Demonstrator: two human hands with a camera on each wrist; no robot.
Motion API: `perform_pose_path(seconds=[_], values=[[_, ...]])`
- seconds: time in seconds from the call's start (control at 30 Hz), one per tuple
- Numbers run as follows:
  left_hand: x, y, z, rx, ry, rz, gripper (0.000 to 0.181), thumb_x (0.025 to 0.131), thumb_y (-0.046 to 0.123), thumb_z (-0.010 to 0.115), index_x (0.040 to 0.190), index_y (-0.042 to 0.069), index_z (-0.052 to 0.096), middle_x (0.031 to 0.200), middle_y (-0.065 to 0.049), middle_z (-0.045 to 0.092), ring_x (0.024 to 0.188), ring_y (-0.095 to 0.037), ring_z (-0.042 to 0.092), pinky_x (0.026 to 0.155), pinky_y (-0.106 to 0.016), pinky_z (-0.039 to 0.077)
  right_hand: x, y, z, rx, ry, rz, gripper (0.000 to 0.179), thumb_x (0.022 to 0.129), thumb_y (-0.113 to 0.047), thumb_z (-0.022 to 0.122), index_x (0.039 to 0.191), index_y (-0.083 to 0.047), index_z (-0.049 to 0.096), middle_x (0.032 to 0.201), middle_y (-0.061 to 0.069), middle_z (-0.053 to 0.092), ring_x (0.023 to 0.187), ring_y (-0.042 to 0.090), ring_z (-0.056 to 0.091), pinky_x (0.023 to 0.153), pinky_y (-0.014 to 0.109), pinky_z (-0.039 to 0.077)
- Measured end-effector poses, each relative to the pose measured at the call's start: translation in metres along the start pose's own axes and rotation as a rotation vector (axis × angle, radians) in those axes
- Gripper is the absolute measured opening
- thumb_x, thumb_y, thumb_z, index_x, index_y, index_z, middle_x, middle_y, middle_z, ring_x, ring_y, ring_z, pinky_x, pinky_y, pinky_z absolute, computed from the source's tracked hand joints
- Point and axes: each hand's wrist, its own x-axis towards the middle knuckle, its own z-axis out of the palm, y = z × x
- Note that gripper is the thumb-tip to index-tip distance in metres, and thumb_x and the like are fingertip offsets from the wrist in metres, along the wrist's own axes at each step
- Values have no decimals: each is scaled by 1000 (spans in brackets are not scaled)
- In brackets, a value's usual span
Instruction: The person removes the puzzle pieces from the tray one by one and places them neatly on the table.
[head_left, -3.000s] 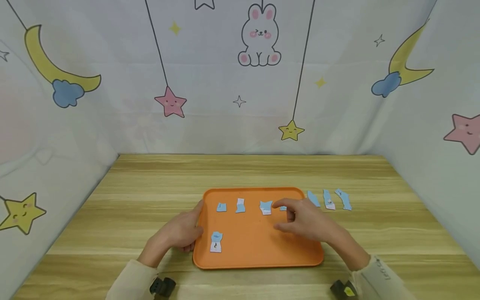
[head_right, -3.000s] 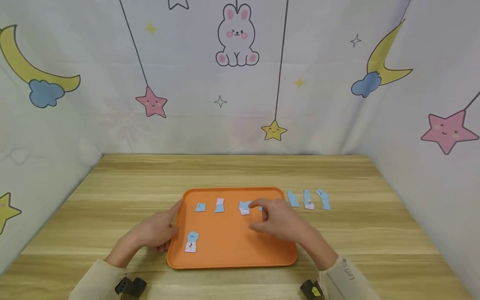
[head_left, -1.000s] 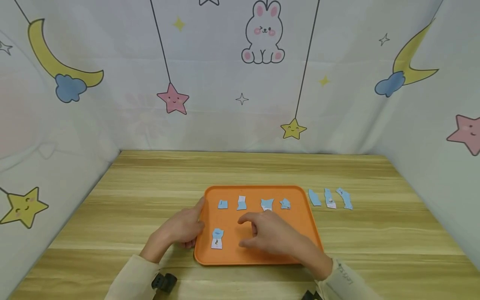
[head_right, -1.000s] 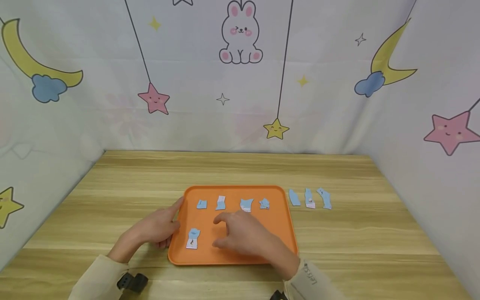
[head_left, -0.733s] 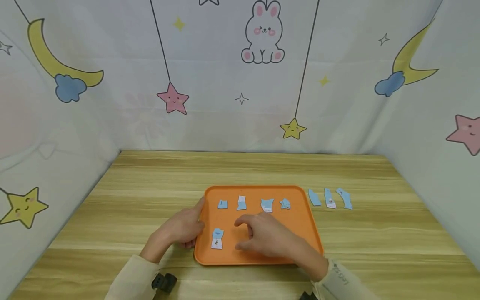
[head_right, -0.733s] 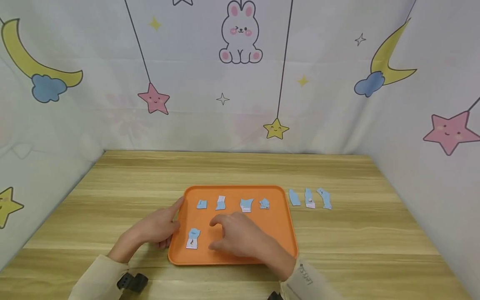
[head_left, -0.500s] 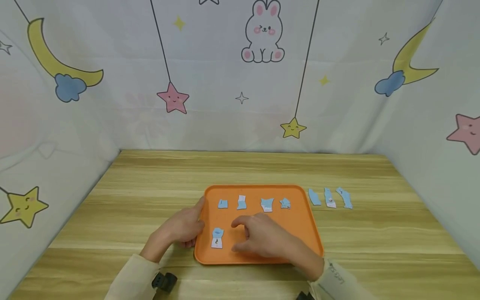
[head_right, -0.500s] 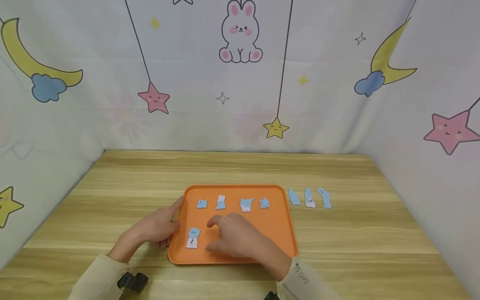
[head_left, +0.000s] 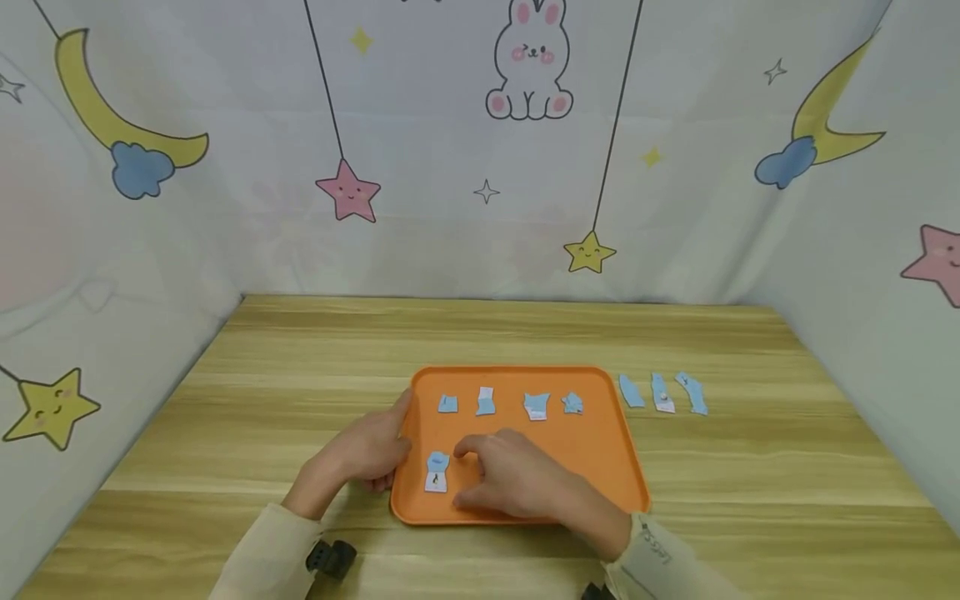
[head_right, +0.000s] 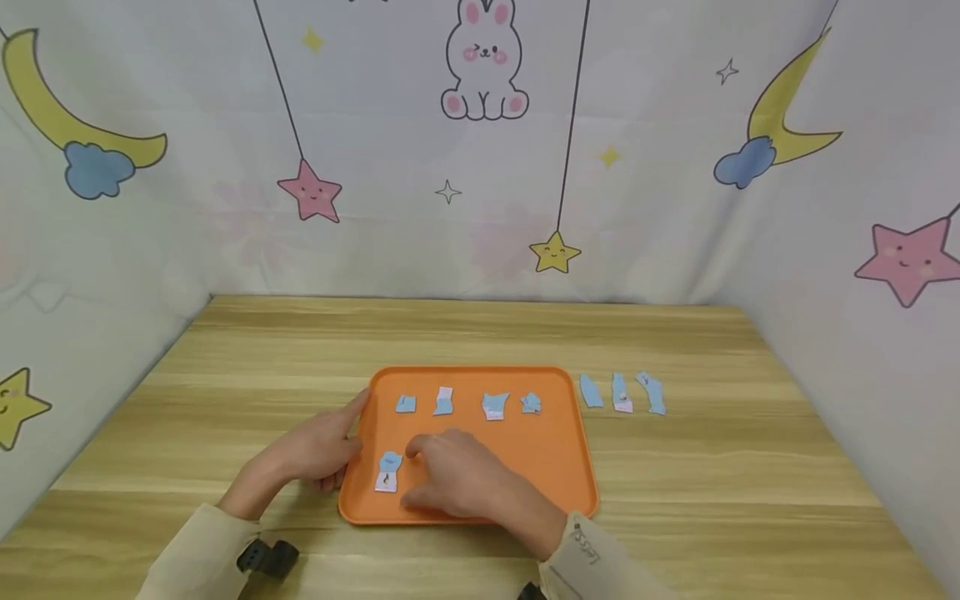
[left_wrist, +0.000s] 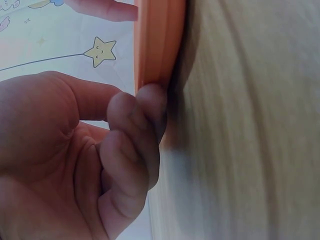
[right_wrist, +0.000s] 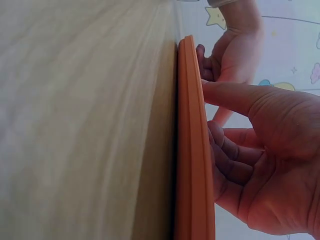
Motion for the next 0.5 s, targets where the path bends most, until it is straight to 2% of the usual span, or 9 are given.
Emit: perform_pose_path(seconds=[0.13, 0.23, 0.4, 0.5], values=[[0, 1, -1, -4, -3, -3, 77, 103, 6, 46, 170, 4, 10, 58, -8, 63, 42, -15, 54, 41, -26, 44, 2, -2, 3, -20, 16, 5, 51, 85, -40, 88, 125, -13, 74, 76, -11, 64, 84, 11, 56, 81, 27, 49], [0, 1, -1, -5, -6, -2, 77, 103, 6, 47, 170, 3, 10, 58, -8, 63, 42, -14, 54, 41, -25, 44, 5, -5, 5, -27, 22, 15, 51, 85, -40, 88, 125, -13, 74, 89, -8, 71, 86, 11, 58, 81, 27, 50], [0, 1, -2, -5, -11, 0, 76, 103, 7, 47, 170, 3, 10, 58, -8, 63, 43, -14, 54, 41, -25, 44, 8, -9, 6, -36, 13, 37, 52, 84, -41, 89, 125, -11, 75, 84, -7, 69, 78, 9, 55, 74, 24, 49], [1, 0, -1, -5, -13, 3, 76, 104, 6, 46, 170, 2, 10, 58, -8, 63, 42, -14, 54, 41, -25, 44, 9, -11, 8, -58, 20, 35, 52, 84, -41, 89, 124, -11, 75, 90, -5, 74, 81, 11, 60, 76, 25, 51]])
